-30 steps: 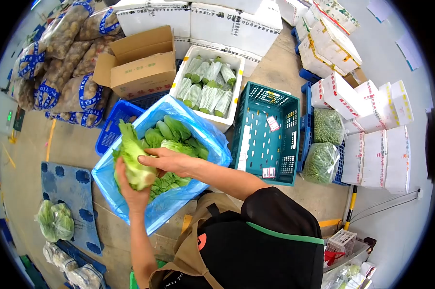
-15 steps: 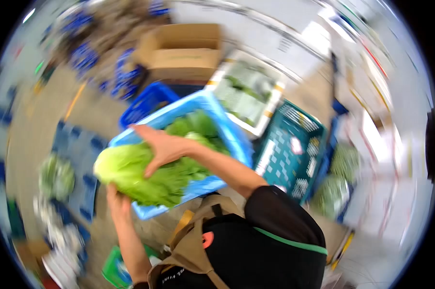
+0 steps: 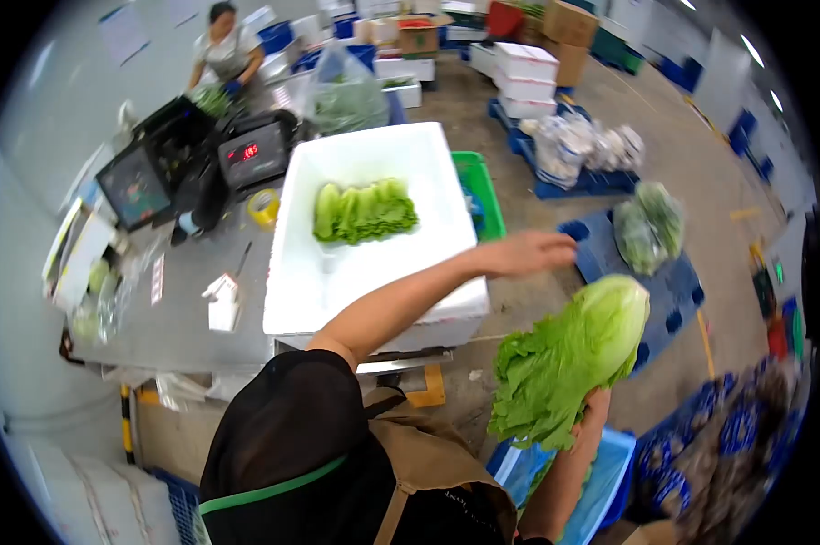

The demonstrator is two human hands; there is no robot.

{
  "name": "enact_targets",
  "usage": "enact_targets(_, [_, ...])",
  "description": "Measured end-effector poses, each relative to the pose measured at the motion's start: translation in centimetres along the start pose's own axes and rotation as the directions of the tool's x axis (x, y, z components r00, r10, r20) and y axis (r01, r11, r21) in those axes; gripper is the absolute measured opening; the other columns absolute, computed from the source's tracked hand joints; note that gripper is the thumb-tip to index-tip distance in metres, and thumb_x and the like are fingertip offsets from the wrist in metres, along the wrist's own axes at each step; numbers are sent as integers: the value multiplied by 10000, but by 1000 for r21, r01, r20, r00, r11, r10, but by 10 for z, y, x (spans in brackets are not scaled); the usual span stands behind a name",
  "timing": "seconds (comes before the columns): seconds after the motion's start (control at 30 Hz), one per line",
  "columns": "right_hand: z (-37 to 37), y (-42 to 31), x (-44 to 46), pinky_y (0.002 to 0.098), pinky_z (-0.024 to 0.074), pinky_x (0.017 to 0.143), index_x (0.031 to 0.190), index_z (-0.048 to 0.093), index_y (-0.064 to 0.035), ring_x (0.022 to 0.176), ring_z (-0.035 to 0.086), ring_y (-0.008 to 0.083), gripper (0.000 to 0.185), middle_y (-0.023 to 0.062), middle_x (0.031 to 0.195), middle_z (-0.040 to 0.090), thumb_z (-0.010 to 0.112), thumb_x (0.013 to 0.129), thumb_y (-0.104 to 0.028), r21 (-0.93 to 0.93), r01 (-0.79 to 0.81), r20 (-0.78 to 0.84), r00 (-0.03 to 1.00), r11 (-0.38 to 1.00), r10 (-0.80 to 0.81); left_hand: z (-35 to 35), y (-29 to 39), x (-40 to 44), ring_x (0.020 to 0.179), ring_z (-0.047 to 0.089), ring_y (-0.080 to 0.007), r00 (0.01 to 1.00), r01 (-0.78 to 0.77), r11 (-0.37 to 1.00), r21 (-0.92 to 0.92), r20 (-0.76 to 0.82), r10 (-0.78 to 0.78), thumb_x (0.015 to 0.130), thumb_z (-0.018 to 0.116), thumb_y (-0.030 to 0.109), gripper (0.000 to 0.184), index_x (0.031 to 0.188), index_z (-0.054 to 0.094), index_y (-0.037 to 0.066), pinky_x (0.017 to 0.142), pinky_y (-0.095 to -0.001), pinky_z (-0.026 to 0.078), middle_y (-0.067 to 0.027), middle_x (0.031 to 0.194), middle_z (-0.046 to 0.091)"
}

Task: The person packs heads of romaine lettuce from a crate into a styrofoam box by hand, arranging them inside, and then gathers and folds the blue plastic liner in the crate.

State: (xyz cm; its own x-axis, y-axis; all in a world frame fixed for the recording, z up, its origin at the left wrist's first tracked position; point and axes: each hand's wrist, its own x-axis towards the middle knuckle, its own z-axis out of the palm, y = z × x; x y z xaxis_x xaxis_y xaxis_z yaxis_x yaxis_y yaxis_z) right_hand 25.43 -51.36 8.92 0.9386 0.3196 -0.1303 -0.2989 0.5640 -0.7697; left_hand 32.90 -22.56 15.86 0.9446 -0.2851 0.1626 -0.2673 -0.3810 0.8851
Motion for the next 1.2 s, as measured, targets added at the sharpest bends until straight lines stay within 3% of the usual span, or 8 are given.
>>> enact_targets(0.13, [126,28,99,401,495,913,1353,382,5,1105,563,313,714,168,1240,537,682,708,-52,-119,-77,254,961,990,106,-115,-164,-52,1019,609,-350,869,365,833,416,-473,-145,889,563,385,536,1236,536,-24,863,-398,485,-212,1105,637])
enact_targets(0.27, [254,102,200,360,519,839,1321,411,28,991,619,282,681,142,1132,604,718,713,-3,-478,23,330,931,878,156,-169,-278,-87,1177,492,-321,792,586,641,496,-519,-322,827,624,309,465,1219,553,70,901,-538,413,-129,1157,579])
enact_targets(0.33, [275,161,256,375,523,817,1347,400,-29,940,646,294,747,151,1044,648,759,695,-81,-676,245,380,924,695,43,-177,-340,-93,1308,340,-328,819,554,593,584,-509,-263,776,663,293,527,1257,531,123,945,-628,317,-123,1305,453])
enact_targets(0.4, [293,210,291,406,524,787,1377,378,-91,902,653,326,788,167,994,664,764,690,-127,-889,322,325,944,325,-47,-185,-376,-88,1326,306,-337,833,536,500,681,-522,-183,759,670,286,547,1268,527,146,956,-652,284,-128,1352,404])
enact_targets(0.57, [310,304,353,466,511,706,1438,304,-214,809,644,376,827,183,880,663,732,731,-216,-942,181,202,978,-282,-48,-211,-432,-88,1409,179,-332,863,482,364,797,-360,-355,842,578,403,518,1327,516,233,1043,-716,124,-48,1476,326])
enact_targets(0.83, [286,399,425,472,516,706,1458,252,-236,835,653,348,871,171,911,641,743,739,-238,-850,73,90,996,-521,-6,-220,-448,-122,1405,198,-287,869,495,570,656,-383,-314,878,559,434,418,1268,557,285,1045,-714,125,28,1473,342])
enact_targets(0.97, [262,437,431,462,521,728,1468,225,-209,831,645,368,894,194,946,617,742,739,-234,-844,73,130,989,-531,-70,-219,-443,-115,1405,217,-275,845,533,531,659,-387,-368,888,544,439,415,1274,556,287,1044,-703,124,28,1476,357])
enact_targets(1.2, [250,441,438,471,503,794,1499,125,-207,927,624,376,950,248,1039,586,714,761,-313,-865,79,5,989,-496,150,-214,-442,-107,1405,236,-288,811,580,496,646,-398,-430,877,557,430,415,1268,568,291,1048,-711,94,19,1486,355])
